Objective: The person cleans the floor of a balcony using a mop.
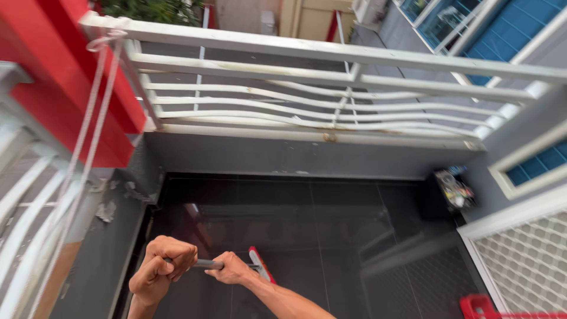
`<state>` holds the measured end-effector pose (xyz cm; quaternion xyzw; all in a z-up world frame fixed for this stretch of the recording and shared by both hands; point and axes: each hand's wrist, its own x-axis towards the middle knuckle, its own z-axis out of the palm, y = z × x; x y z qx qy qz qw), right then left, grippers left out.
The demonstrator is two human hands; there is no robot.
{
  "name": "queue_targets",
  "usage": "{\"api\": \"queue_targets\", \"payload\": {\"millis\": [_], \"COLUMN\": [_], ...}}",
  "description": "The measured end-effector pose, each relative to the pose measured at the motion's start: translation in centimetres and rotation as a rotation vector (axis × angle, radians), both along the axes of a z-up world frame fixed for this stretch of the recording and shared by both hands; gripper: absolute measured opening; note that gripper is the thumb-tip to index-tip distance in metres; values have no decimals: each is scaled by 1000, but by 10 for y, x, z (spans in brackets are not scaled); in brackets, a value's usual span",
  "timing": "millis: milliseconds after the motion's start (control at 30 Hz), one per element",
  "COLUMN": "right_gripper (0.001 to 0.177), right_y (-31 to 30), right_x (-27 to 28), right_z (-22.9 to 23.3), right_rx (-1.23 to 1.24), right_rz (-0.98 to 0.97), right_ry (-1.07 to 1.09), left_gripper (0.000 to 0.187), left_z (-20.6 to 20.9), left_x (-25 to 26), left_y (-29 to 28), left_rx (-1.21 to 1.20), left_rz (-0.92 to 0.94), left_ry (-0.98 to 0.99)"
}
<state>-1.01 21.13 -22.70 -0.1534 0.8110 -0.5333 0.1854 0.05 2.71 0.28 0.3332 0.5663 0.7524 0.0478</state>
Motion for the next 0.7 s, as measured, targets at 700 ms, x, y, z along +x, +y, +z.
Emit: {"api": "queue_targets", "payload": {"millis": [700], "right_gripper": [18], "right_y": [528], "right_x": [172], "right_z": [-44], "right_rx": [462], "right_rz": [-491], "right_ry": [-53], "left_gripper": [30], "left_z": [-66], "left_x": [83], "left_y": [451], "left_rx": [220], "left_rz": [-448], "left_ry": [-63]}}
